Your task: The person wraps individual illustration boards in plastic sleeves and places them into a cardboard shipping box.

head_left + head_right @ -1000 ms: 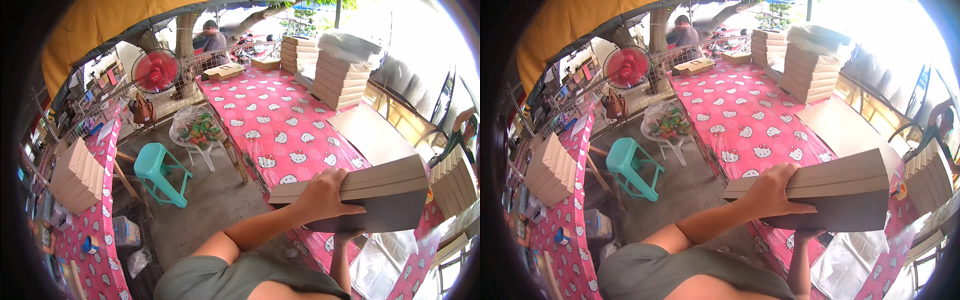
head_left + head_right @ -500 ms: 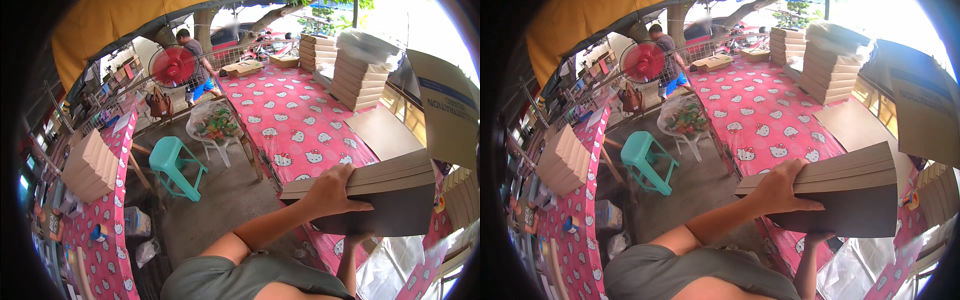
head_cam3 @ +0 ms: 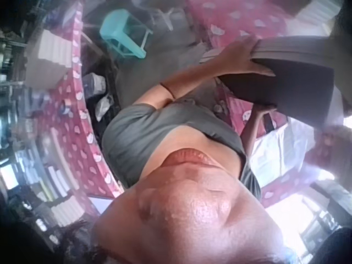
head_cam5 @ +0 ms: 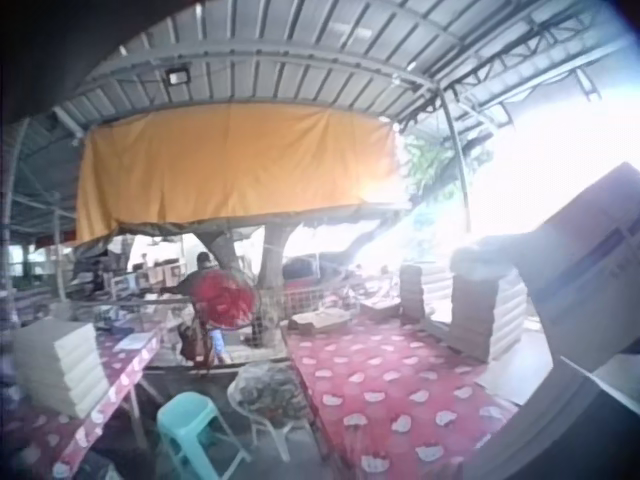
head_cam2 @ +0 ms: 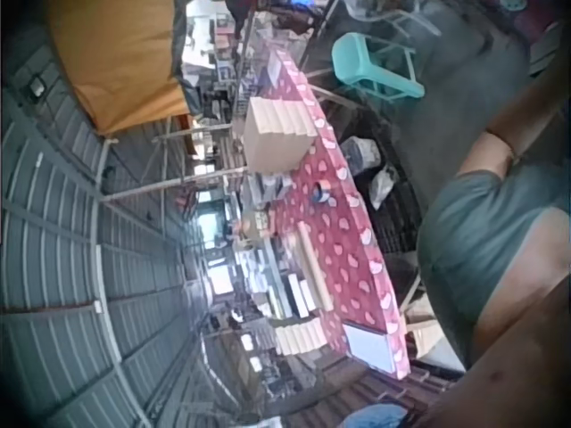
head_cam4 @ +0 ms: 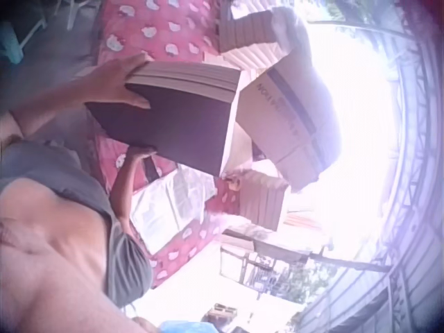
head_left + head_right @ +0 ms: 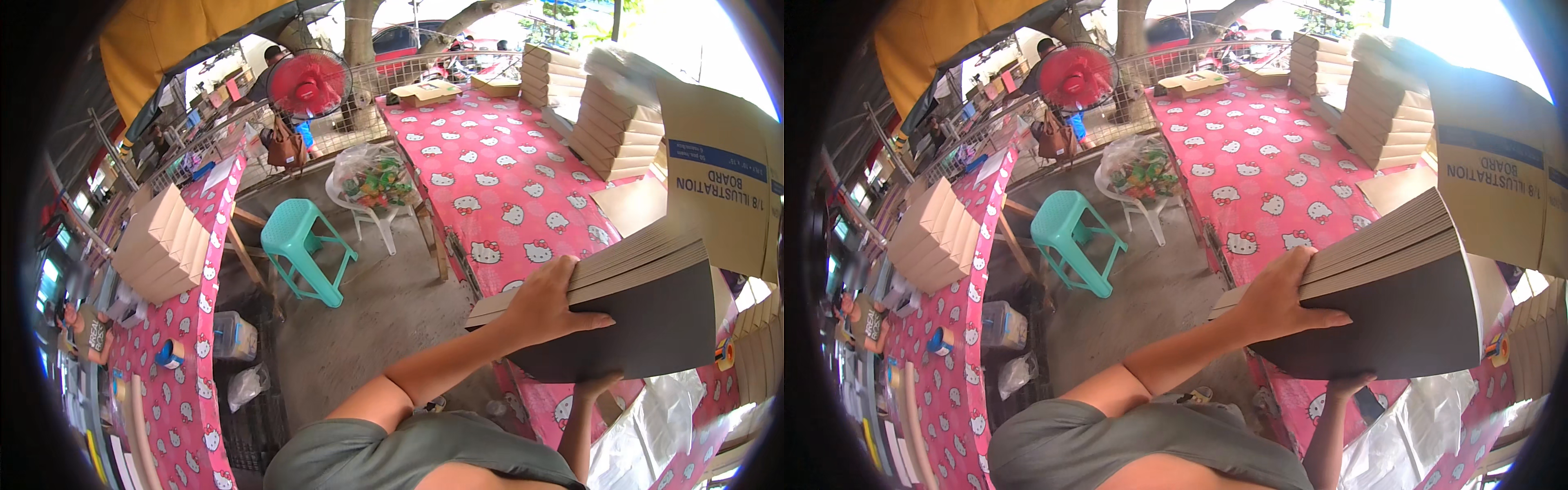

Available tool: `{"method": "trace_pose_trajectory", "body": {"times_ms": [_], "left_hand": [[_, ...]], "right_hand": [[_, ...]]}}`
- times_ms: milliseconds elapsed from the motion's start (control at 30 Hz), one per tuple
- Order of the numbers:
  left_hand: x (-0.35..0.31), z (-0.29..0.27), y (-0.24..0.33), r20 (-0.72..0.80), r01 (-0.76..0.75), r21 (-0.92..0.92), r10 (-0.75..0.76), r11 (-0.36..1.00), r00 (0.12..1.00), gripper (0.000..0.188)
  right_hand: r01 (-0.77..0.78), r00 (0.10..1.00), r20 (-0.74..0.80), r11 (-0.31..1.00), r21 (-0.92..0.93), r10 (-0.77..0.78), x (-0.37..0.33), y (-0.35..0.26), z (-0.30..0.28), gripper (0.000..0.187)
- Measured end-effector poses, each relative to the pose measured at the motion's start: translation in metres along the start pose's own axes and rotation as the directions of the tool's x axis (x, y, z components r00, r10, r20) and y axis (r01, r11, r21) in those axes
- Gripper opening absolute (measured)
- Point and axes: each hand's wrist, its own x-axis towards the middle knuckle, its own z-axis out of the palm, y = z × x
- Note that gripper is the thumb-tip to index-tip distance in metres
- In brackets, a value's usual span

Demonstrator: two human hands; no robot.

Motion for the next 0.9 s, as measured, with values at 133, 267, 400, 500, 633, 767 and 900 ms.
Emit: {"method": "trace_pose_trajectory", "body": {"times_ms": [133,267,400,500,633,767,900], "left_hand": [[-0.002,-0.004,-0.003,-0.016,0.012,0.038,-0.011,0.999,1.0,0.073],[-0.004,0.003,-0.001,-0.048,-0.04,0.0,0.04,0.999,0.998,0.072],[-0.004,0.004,-0.003,0.025,-0.028,0.011,0.028,1.0,0.999,0.077],[-0.004,0.005,0.0,0.021,-0.035,0.006,0.035,0.999,0.999,0.078],[-0.001,0.008,0.003,0.039,-0.01,0.033,0.009,0.999,0.999,0.078],[0.001,0.006,0.004,0.061,-0.021,0.03,0.019,0.999,0.998,0.078],[0.002,0.009,0.002,0.068,-0.043,0.037,0.04,0.998,0.997,0.076]], "right_hand": [[0.128,0.992,0.054,0.928,-0.351,-0.116,0.009,0.01,-0.012,0.057],[0.212,0.977,0.115,0.851,-0.481,-0.179,0.014,0.017,-0.039,0.07],[0.195,0.98,0.121,0.88,-0.434,-0.157,0.014,0.005,-0.028,0.05],[0.245,0.968,0.186,0.776,-0.581,-0.166,0.019,0.011,-0.043,0.04],[0.227,0.974,0.121,0.772,-0.594,-0.193,0.018,0.014,-0.043,0.054],[0.173,0.982,0.016,0.863,-0.474,-0.188,0.006,0.009,-0.02,0.073],[0.205,0.977,0.068,0.787,-0.582,-0.205,0.008,0.01,-0.029,0.08]]}}
